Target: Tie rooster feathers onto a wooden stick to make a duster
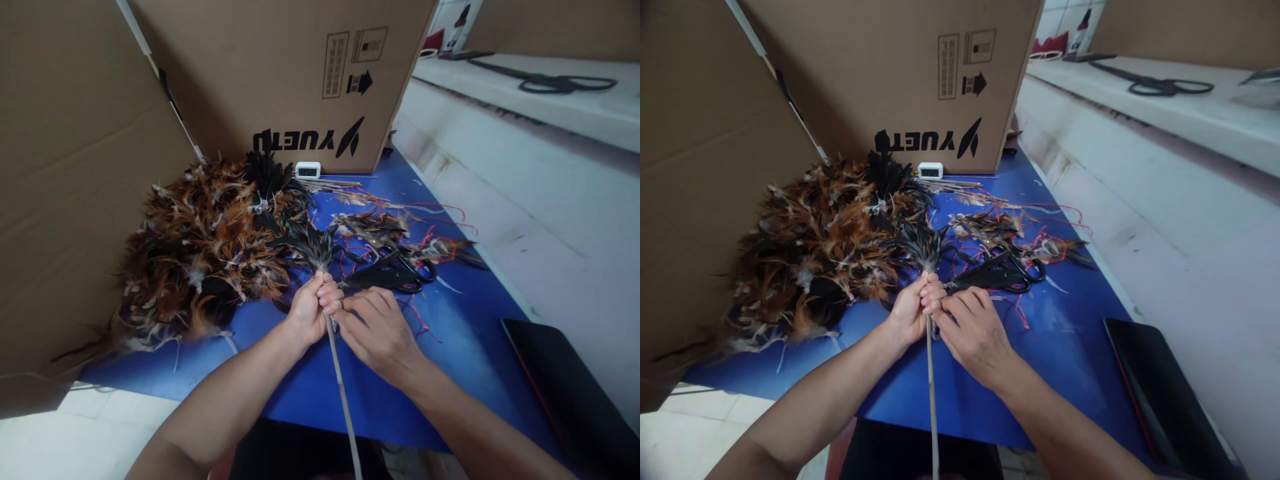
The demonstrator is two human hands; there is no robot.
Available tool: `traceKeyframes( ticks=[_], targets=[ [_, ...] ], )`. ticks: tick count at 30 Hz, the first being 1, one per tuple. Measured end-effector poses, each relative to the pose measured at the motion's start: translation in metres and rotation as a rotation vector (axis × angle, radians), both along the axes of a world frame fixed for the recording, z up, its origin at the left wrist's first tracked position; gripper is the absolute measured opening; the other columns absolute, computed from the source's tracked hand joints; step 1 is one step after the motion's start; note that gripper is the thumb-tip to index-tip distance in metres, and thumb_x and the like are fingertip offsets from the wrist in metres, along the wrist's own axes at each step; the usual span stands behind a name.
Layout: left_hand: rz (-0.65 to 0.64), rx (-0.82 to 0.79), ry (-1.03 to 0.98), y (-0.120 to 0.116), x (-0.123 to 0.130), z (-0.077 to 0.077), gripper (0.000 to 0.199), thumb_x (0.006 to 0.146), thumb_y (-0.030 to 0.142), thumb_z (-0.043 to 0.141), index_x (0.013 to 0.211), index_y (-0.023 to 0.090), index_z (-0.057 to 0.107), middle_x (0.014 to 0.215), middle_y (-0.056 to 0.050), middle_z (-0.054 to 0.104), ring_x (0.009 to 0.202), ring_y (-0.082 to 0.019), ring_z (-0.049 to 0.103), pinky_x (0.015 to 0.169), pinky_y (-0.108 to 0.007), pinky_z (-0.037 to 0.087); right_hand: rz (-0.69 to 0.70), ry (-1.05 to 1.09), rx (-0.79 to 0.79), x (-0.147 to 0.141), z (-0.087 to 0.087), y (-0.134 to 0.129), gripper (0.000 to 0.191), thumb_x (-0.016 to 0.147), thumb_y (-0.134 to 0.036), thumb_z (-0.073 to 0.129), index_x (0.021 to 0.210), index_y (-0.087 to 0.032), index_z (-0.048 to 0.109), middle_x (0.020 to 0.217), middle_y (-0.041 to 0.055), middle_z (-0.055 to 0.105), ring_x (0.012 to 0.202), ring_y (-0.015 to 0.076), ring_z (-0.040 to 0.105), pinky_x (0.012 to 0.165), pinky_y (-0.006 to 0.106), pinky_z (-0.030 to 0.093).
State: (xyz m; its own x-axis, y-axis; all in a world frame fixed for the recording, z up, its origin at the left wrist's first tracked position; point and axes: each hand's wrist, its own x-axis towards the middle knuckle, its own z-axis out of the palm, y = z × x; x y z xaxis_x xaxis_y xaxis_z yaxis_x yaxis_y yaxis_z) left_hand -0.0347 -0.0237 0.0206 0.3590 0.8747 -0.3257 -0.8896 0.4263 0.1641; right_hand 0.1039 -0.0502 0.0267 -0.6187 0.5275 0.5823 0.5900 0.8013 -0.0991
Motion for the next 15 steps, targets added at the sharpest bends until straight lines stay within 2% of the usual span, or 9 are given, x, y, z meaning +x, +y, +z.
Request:
traceKeyframes(
  ticks=[2,4,8,12,15],
  targets=[
    [-0.005,0.001,0.008,-0.0003,0.0003,0.0006,0.028,0.094,0.023,0.034,0.071,0.013,0.045,0.052,0.007,0.022,0.038,-0.003,0.026,0.033,-0.012,0.024,0.012,0.019,-0.008,-0.0009,0.0008,-0.0009,0.019,0.083,-0.012,0.051,0.093,-0.021,0.064,0.083,0.0049,0.064,0.081,0.0194,0.052,0.081,0.041,0.038],
    [-0.011,-0.007,0.025,-0.0004,0.0004,0.0016,0.027,0.094,0.024,0.035,0.071,0.013,0.045,0.053,0.007,0.022,0.038,-0.003,0.025,0.034,-0.012,0.023,0.024,0.102,-0.095,-0.0018,0.0014,-0.0019,0.016,0.082,-0.012,0.051,0.088,-0.02,0.063,0.082,0.0046,0.064,0.08,0.0191,0.053,0.08,0.04,0.039],
    [-0.005,-0.023,0.053,0.0004,-0.0001,0.0035,0.025,0.093,0.025,0.039,0.071,0.014,0.044,0.053,0.007,0.021,0.038,-0.003,0.023,0.034,-0.012,0.021,0.02,0.379,-0.472,-0.0004,0.0003,-0.001,0.011,0.081,-0.014,0.052,0.076,-0.021,0.058,0.08,0.0029,0.062,0.078,0.0167,0.056,0.077,0.035,0.044],
    [-0.009,-0.024,0.05,0.0018,-0.0012,0.0028,0.026,0.093,0.026,0.038,0.072,0.014,0.045,0.053,0.007,0.021,0.038,-0.003,0.022,0.034,-0.013,0.019,-0.038,0.527,-0.848,0.0042,0.0001,0.0028,0.007,0.079,-0.021,0.056,0.073,-0.021,0.057,0.075,0.0016,0.063,0.071,0.0151,0.058,0.07,0.03,0.046],
    [-0.013,-0.008,0.029,0.002,-0.0014,0.0016,0.027,0.094,0.026,0.036,0.072,0.013,0.045,0.053,0.007,0.022,0.037,-0.003,0.022,0.034,-0.013,0.019,-0.067,0.653,-1.107,0.0054,0.0031,0.0045,0.011,0.074,-0.028,0.062,0.069,-0.019,0.057,0.071,0.0022,0.064,0.068,0.0154,0.06,0.066,0.029,0.048]
  ],
)
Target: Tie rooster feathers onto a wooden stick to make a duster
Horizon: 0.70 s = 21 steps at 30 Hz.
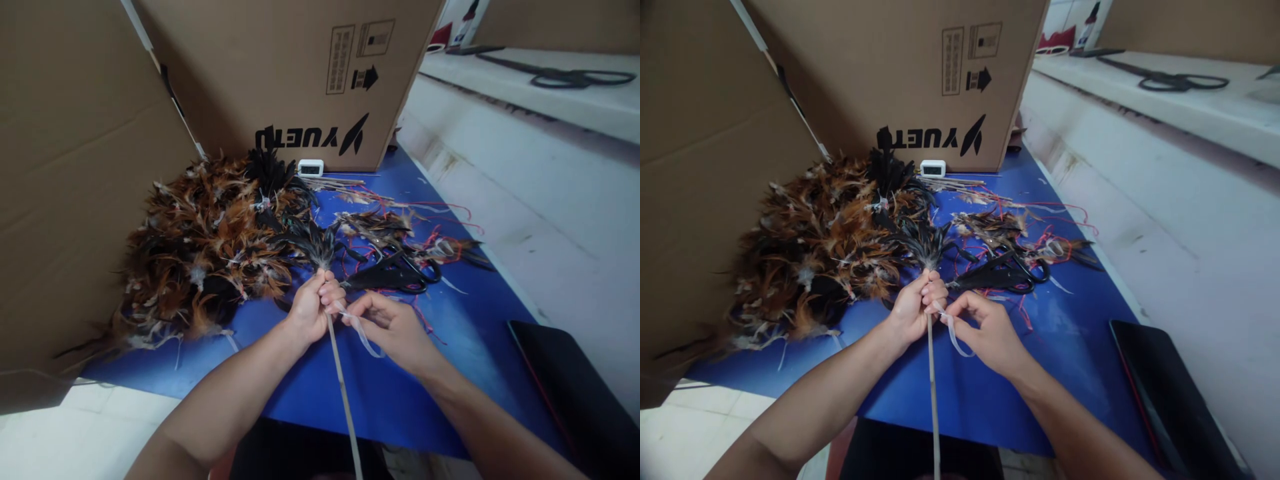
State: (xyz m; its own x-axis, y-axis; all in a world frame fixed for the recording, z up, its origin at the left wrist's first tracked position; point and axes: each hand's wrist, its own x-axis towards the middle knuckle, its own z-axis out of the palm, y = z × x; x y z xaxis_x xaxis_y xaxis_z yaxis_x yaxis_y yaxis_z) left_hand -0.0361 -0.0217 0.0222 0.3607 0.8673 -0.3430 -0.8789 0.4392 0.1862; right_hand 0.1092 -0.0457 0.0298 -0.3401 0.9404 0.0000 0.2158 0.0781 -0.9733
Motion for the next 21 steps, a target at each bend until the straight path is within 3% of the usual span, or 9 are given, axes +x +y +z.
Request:
traceKeyframes(
  ticks=[4,8,15,21],
  targets=[
    [0.001,-0.005,0.004,-0.0009,0.0003,0.0007,0.025,0.093,0.026,0.038,0.072,0.014,0.044,0.053,0.007,0.022,0.038,-0.003,0.023,0.034,-0.013,0.019,0.001,0.163,-0.237,-0.0003,0.0025,0.0012,0.017,0.068,-0.031,0.068,0.068,-0.018,0.057,0.064,0.0025,0.065,0.062,0.0158,0.062,0.06,0.028,0.048],
    [0.004,-0.013,0.015,-0.0011,0.0003,0.0025,0.025,0.093,0.025,0.039,0.071,0.014,0.044,0.054,0.007,0.022,0.038,-0.003,0.022,0.034,-0.013,0.019,0.027,0.263,-0.328,-0.0003,0.0017,0.0027,0.018,0.069,-0.03,0.068,0.069,-0.017,0.057,0.064,0.0028,0.065,0.05,0.0118,0.057,0.051,0.026,0.045],
    [0.005,-0.01,0.004,-0.0007,-0.0002,0.0026,0.028,0.094,0.026,0.035,0.071,0.014,0.044,0.053,0.007,0.022,0.037,-0.003,0.022,0.033,-0.013,0.019,-0.028,0.289,-0.386,0.003,0.0057,0.0059,0.017,0.068,-0.03,0.067,0.075,-0.017,0.058,0.064,0.0021,0.065,0.043,0.0093,0.05,0.044,0.025,0.041],
    [0.002,-0.015,0.012,-0.0002,-0.0001,0.0012,0.028,0.094,0.026,0.035,0.07,0.014,0.044,0.052,0.008,0.021,0.037,-0.003,0.021,0.034,-0.013,0.018,-0.178,0.323,-0.343,0.0088,0.0061,0.0102,0.023,0.064,-0.032,0.073,0.077,-0.016,0.063,0.063,0.002,0.065,0.048,0.0103,0.053,0.046,0.024,0.043]
  ],
)
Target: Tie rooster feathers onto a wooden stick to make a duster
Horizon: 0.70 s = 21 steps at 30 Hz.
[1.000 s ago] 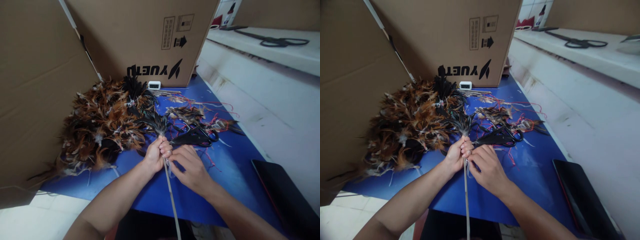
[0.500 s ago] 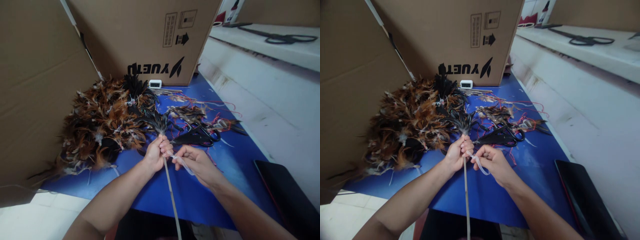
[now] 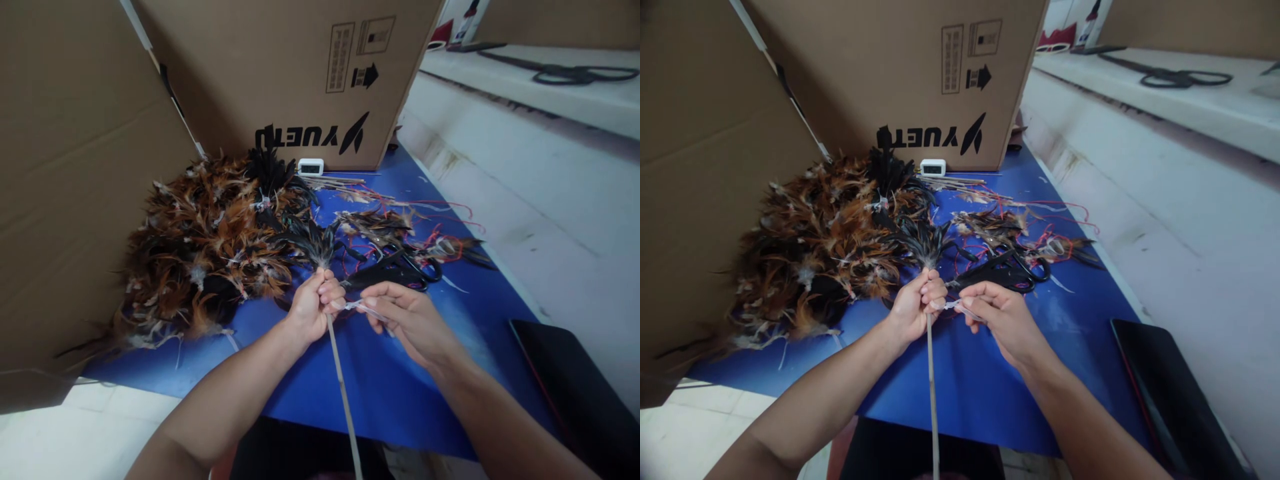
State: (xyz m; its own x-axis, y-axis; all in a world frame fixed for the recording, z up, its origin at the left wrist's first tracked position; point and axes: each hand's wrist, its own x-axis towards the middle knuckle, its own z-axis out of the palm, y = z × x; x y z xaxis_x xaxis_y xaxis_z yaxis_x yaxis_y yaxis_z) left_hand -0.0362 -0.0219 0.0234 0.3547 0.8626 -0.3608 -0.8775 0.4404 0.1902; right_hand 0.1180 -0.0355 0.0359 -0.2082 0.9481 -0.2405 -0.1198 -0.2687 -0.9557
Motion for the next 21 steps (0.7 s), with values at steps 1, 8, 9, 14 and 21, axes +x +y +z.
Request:
traceKeyframes(
  ticks=[1,8,9,14,21],
  targets=[
    [0.001,-0.002,0.003,0.0,0.0,0.0,0.028,0.094,0.026,0.035,0.07,0.014,0.044,0.052,0.008,0.021,0.037,-0.003,0.021,0.034,-0.013,0.018,-0.023,-0.004,0.007,0.001,-0.001,0.001,0.023,0.064,-0.032,0.074,0.077,-0.017,0.063,0.064,0.0021,0.066,0.052,0.0116,0.056,0.049,0.025,0.045],
    [0.013,-0.003,-0.005,0.002,-0.001,0.0,0.029,0.094,0.026,0.033,0.07,0.014,0.043,0.052,0.008,0.021,0.037,-0.003,0.023,0.034,-0.013,0.019,-0.062,0.194,0.031,0.009,-0.001,0.006,0.019,0.07,-0.03,0.07,0.083,-0.022,0.059,0.068,-0.0002,0.065,0.067,0.0156,0.064,0.072,0.036,0.052],
    [0.013,-0.002,-0.004,0.002,-0.001,0.0,0.029,0.094,0.026,0.033,0.07,0.014,0.043,0.052,0.008,0.021,0.037,-0.003,0.023,0.034,-0.013,0.018,-0.065,0.224,0.028,0.01,0.0,0.006,0.018,0.07,-0.029,0.069,0.083,-0.023,0.058,0.066,-0.0014,0.064,0.064,0.0144,0.062,0.071,0.035,0.052],
    [0.022,-0.027,0.016,0.001,0.0,0.001,0.027,0.094,0.025,0.034,0.071,0.014,0.043,0.053,0.008,0.021,0.038,-0.003,0.022,0.033,-0.013,0.018,-0.085,0.272,0.123,0.01,0.004,0.003,0.011,0.074,-0.025,0.065,0.083,-0.025,0.059,0.06,-0.0051,0.054,0.043,0.0068,0.041,0.049,0.027,0.046],
    [0.021,-0.019,0.001,0.001,-0.001,0.002,0.029,0.094,0.025,0.034,0.07,0.013,0.044,0.052,0.007,0.023,0.037,-0.003,0.023,0.032,-0.013,0.018,0.117,-0.308,0.743,0.014,0.007,-0.006,0.015,0.078,-0.013,0.057,0.074,-0.023,0.067,0.082,0.0026,0.055,0.066,0.013,0.053,0.055,0.027,0.043]
  ],
)
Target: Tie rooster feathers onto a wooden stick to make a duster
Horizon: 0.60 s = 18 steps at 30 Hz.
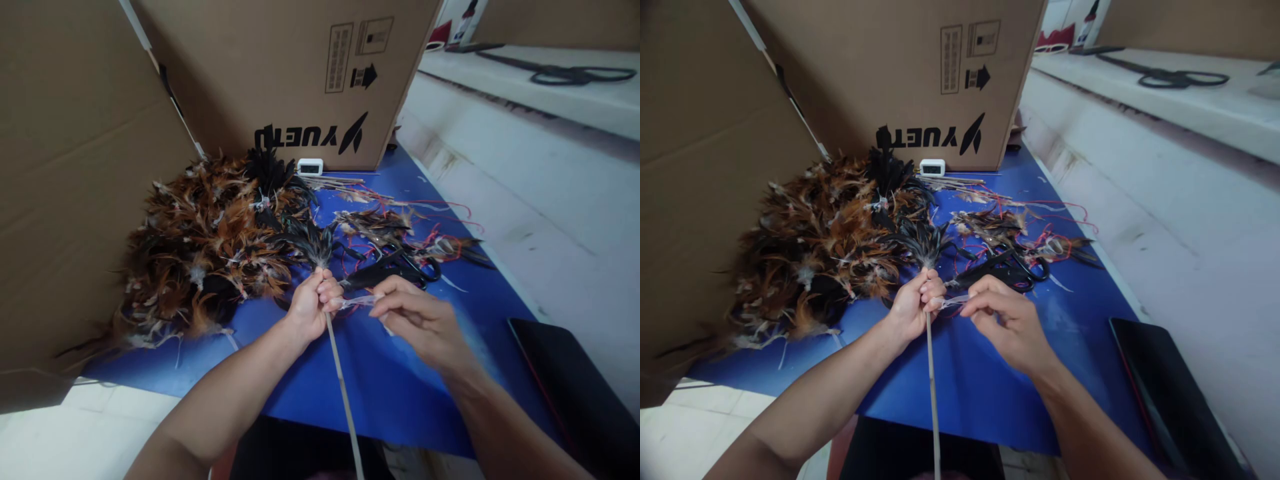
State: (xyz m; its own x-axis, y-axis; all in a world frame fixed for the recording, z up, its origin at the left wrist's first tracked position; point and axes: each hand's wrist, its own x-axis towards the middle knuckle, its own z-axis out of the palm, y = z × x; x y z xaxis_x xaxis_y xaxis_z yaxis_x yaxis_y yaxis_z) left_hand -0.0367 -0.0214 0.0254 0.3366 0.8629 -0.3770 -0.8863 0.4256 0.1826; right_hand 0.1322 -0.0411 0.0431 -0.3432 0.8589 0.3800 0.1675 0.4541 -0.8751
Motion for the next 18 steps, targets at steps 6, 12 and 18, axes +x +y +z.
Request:
traceKeyframes(
  ticks=[6,12,18],
  targets=[
    [0.001,0.017,-0.013,-0.001,0.001,-0.002,0.029,0.094,0.024,0.033,0.071,0.012,0.046,0.051,0.007,0.024,0.037,-0.003,0.025,0.032,-0.013,0.018,-0.043,-0.39,0.379,-0.007,-0.007,-0.002,0.022,0.079,-0.01,0.054,0.095,-0.021,0.063,0.087,0.0055,0.057,0.083,0.0186,0.055,0.074,0.035,0.046],
    [0.0,0.0,-0.006,-0.002,0.002,-0.001,0.03,0.094,0.025,0.034,0.07,0.012,0.046,0.051,0.007,0.025,0.037,-0.003,0.024,0.032,-0.013,0.019,-0.064,-0.443,0.451,-0.017,-0.013,-0.002,0.014,0.079,-0.016,0.058,0.092,-0.02,0.061,0.084,0.0052,0.059,0.08,0.0186,0.055,0.074,0.035,0.045],
    [-0.008,0.006,-0.033,-0.001,0.002,-0.003,0.03,0.094,0.025,0.035,0.07,0.012,0.046,0.051,0.007,0.024,0.037,-0.002,0.025,0.032,-0.012,0.019,-0.046,-0.442,0.442,-0.023,-0.018,-0.003,0.007,0.082,-0.013,0.054,0.08,-0.019,0.058,0.08,0.004,0.06,0.078,0.0176,0.055,0.073,0.034,0.042]
  ],
)
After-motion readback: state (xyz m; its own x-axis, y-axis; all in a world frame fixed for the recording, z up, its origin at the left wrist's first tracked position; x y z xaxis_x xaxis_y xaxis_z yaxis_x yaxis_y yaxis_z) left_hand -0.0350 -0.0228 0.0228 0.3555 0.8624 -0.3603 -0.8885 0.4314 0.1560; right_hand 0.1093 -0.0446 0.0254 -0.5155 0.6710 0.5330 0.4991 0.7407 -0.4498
